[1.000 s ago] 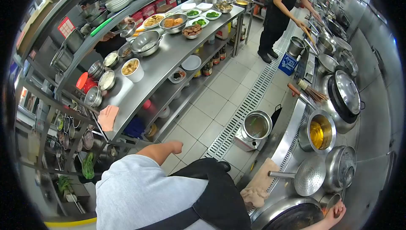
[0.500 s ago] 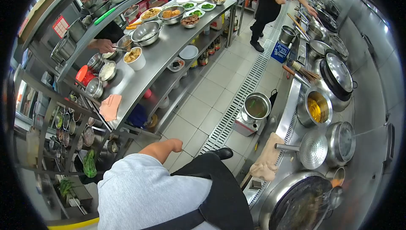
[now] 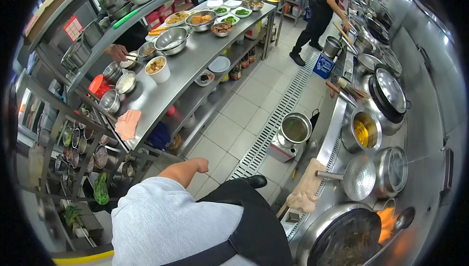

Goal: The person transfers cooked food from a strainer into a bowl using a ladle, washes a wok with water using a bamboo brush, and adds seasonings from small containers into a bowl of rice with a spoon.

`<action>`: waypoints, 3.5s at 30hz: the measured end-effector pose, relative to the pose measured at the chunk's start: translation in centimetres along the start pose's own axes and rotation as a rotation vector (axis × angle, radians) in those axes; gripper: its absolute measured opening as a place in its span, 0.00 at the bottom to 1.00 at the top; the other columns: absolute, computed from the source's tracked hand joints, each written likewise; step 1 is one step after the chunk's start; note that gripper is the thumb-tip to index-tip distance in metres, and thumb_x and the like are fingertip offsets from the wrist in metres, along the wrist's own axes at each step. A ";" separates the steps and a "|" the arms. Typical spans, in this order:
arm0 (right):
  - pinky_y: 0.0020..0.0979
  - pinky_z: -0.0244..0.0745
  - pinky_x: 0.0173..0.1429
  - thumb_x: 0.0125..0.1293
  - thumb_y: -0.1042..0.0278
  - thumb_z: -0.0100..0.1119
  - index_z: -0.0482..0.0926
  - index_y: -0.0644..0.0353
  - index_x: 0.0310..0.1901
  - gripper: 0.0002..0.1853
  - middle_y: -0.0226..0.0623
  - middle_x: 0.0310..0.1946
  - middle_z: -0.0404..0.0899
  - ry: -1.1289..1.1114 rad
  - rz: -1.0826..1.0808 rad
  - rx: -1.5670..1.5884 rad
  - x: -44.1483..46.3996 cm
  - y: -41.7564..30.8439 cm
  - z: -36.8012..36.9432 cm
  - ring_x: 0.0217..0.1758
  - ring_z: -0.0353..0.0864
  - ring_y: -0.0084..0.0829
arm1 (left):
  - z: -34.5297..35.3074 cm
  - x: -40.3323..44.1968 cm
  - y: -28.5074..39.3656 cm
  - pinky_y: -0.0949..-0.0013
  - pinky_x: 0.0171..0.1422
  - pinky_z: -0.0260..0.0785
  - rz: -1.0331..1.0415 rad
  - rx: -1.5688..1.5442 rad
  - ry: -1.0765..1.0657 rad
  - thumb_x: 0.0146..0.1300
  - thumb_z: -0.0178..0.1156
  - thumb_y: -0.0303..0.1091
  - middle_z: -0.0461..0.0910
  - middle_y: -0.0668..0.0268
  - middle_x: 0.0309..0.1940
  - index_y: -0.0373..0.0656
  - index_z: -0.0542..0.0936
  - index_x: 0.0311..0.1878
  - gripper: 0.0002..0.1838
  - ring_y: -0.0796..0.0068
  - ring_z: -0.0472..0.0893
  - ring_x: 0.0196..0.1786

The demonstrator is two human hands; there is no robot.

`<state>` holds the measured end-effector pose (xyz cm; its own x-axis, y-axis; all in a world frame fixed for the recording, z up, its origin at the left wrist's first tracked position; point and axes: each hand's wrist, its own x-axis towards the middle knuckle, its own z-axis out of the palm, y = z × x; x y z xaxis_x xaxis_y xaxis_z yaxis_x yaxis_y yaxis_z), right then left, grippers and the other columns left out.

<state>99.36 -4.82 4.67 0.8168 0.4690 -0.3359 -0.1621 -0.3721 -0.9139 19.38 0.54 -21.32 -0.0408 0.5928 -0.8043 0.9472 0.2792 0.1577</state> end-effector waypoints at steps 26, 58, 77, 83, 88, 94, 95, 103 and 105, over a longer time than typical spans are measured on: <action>0.21 0.57 0.19 0.68 0.75 0.48 0.48 0.84 0.65 0.31 0.28 0.22 0.60 -0.456 0.182 0.914 15.8 -10.9 16.7 0.18 0.60 0.18 | -7.8 10.1 -0.3 0.54 0.60 0.71 0.012 -0.025 0.004 0.56 0.55 0.41 0.81 0.45 0.49 0.34 0.84 0.45 0.21 0.48 0.80 0.54; 0.28 0.57 0.14 0.57 0.72 0.55 0.72 0.62 0.28 0.05 0.31 0.17 0.68 0.051 -0.144 0.044 0.5 -9.4 17.7 0.10 0.64 0.25 | -13.1 18.9 20.6 0.53 0.45 0.74 0.529 0.124 0.020 0.62 0.59 0.46 0.83 0.49 0.33 0.35 0.82 0.35 0.19 0.49 0.84 0.39; 0.22 0.55 0.17 0.58 0.74 0.50 0.67 0.68 0.41 0.10 0.32 0.23 0.70 -0.390 0.292 1.217 -0.6 -11.1 21.8 0.19 0.70 0.21 | -14.5 6.2 42.9 0.49 0.53 0.73 1.171 0.353 0.184 0.64 0.55 0.41 0.78 0.39 0.48 0.33 0.58 0.71 0.36 0.42 0.80 0.48; 0.22 0.57 0.16 0.63 0.71 0.48 0.67 0.76 0.53 0.19 0.32 0.24 0.69 -0.319 0.104 1.117 -13.6 -8.2 14.4 0.16 0.66 0.21 | -16.6 6.6 40.7 0.47 0.49 0.74 1.145 0.446 0.207 0.64 0.55 0.42 0.80 0.42 0.43 0.38 0.59 0.72 0.36 0.41 0.81 0.42; 0.23 0.60 0.17 0.62 0.73 0.49 0.69 0.73 0.52 0.17 0.33 0.24 0.71 -0.150 0.088 0.869 -21.7 -3.9 9.8 0.16 0.67 0.21 | -17.2 6.5 41.4 0.50 0.54 0.73 1.116 0.511 0.278 0.63 0.58 0.44 0.75 0.41 0.51 0.37 0.60 0.72 0.37 0.41 0.78 0.51; 0.24 0.63 0.18 0.56 0.79 0.53 0.75 0.64 0.49 0.17 0.28 0.21 0.71 0.144 0.116 0.303 -29.7 5.7 7.0 0.15 0.70 0.19 | -16.6 1.6 45.5 0.53 0.62 0.67 1.500 0.224 0.417 0.58 0.64 0.33 0.66 0.43 0.59 0.34 0.63 0.68 0.36 0.42 0.71 0.59; 0.24 0.63 0.18 0.56 0.79 0.53 0.75 0.64 0.49 0.17 0.28 0.21 0.71 0.171 0.122 0.323 -31.5 6.7 6.8 0.15 0.70 0.19 | -15.9 0.6 46.3 0.52 0.62 0.67 1.599 0.185 0.406 0.58 0.64 0.32 0.66 0.44 0.58 0.35 0.63 0.68 0.35 0.42 0.71 0.59; 0.42 0.74 0.47 0.57 0.71 0.56 0.66 0.66 0.64 0.31 0.55 0.38 0.78 0.616 0.074 -0.369 -44.6 17.8 6.7 0.40 0.79 0.54 | -9.4 -12.7 49.4 0.59 0.58 0.70 1.898 0.184 0.195 0.59 0.61 0.25 0.73 0.53 0.53 0.38 0.68 0.65 0.29 0.55 0.77 0.52; 0.43 0.74 0.46 0.57 0.71 0.56 0.67 0.65 0.64 0.30 0.54 0.37 0.78 0.660 0.122 -0.416 -46.4 21.3 6.7 0.40 0.79 0.54 | -7.4 -14.1 49.9 0.58 0.58 0.69 1.927 0.172 0.130 0.60 0.61 0.26 0.74 0.52 0.52 0.38 0.71 0.63 0.26 0.54 0.77 0.52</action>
<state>54.28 -29.15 -0.76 0.9874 -0.1181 -0.1051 -0.1580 -0.7205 -0.6752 64.84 11.64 2.14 0.9184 0.0108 0.3955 -0.2423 -0.7748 0.5839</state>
